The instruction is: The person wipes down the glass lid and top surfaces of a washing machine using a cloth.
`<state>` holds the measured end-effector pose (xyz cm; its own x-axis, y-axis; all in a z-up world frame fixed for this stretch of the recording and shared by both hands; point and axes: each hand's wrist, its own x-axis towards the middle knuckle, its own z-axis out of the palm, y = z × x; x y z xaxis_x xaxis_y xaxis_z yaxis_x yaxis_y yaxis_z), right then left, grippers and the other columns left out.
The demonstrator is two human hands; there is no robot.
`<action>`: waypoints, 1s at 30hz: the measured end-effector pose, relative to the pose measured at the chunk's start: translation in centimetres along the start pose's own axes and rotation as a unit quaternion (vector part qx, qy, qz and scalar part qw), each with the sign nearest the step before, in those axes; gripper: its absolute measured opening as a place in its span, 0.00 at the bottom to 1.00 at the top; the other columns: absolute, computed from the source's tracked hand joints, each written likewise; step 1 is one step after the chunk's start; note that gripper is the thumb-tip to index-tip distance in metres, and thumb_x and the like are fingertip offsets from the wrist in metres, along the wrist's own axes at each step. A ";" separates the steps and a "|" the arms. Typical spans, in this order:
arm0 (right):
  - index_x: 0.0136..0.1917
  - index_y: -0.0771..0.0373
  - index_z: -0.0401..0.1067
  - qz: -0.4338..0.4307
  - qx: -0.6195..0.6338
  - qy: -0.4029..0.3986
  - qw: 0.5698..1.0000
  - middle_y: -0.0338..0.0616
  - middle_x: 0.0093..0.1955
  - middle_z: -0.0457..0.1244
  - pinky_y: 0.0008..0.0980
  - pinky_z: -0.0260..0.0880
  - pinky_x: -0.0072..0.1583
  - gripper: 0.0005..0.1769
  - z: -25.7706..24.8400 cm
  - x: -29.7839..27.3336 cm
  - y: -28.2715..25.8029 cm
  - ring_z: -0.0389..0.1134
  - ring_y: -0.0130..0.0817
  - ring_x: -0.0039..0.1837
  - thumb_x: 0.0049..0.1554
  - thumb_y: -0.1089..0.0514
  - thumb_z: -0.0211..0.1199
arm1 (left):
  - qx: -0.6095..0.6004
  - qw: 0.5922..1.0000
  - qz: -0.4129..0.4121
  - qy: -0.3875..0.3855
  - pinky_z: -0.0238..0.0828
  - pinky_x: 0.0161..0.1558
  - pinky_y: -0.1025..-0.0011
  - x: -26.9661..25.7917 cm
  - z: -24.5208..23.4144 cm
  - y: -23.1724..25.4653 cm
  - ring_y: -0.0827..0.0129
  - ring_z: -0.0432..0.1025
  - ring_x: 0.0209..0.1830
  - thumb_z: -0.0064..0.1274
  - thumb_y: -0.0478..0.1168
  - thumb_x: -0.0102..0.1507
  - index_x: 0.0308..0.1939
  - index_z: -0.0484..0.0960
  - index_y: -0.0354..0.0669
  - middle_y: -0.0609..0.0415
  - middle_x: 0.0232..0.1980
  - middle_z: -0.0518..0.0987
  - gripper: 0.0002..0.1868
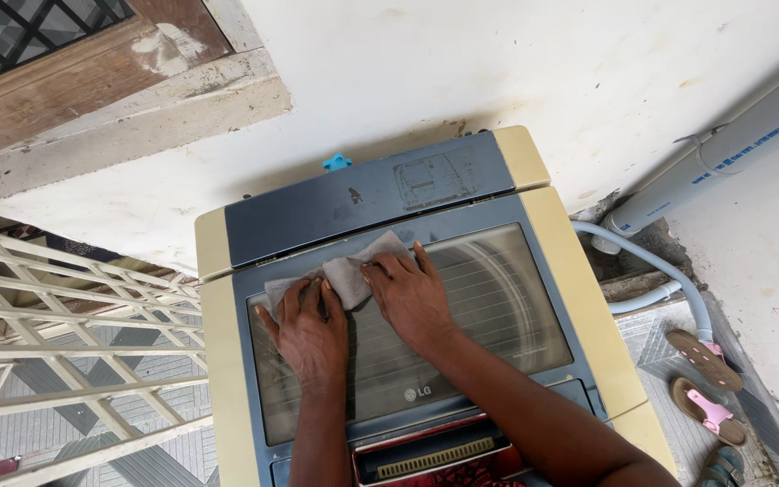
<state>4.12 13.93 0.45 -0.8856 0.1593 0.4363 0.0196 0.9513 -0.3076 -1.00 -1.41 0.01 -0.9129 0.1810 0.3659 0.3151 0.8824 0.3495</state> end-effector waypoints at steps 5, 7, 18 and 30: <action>0.54 0.57 0.78 -0.005 -0.007 0.040 0.999 0.38 0.53 0.66 0.58 0.60 0.72 0.11 -0.6 -0.5 -0.5 0.70 0.37 0.58 0.60 0.55 0.62 | 0.108 0.992 0.058 -0.010 0.52 0.75 0.38 -0.7 -0.2 1.4 0.57 0.76 0.59 0.48 0.44 0.71 0.53 0.85 0.42 0.52 0.55 0.81 0.15; 0.54 0.59 0.79 0.012 -0.027 0.032 0.999 0.39 0.52 0.66 0.59 0.62 0.72 0.11 -1.1 -0.5 -0.2 0.71 0.36 0.58 0.60 0.56 0.61 | 0.104 0.992 0.061 -0.021 0.56 0.72 0.41 -0.5 -0.7 1.6 0.56 0.75 0.59 0.48 0.45 0.71 0.54 0.84 0.41 0.50 0.56 0.80 0.16; 0.55 0.60 0.78 0.085 -0.117 0.005 0.990 0.41 0.57 0.67 0.59 0.60 0.72 0.13 -4.1 -2.8 6.2 0.73 0.40 0.53 0.63 0.55 0.56 | 0.028 0.981 0.107 -0.160 0.72 0.62 0.57 -2.5 -0.6 6.1 0.50 0.67 0.67 0.43 0.52 0.71 0.70 0.70 0.35 0.43 0.66 0.70 0.30; 0.57 0.61 0.74 0.117 -0.217 -0.049 0.968 0.43 0.57 0.67 0.57 0.51 0.77 0.14 -7.6 -7.6 11.9 0.74 0.39 0.50 0.63 0.58 0.53 | 0.031 0.936 0.232 -0.262 0.52 0.71 0.51 -6.8 -0.2 10.9 0.47 0.50 0.78 0.35 0.65 0.69 0.78 0.59 0.50 0.46 0.81 0.52 0.38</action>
<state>14.62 26.04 -0.07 -0.8727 0.3789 0.3079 0.4000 0.9165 0.0060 8.69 6.85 1.54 -0.6884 0.7252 -0.0136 0.7086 0.6764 0.2008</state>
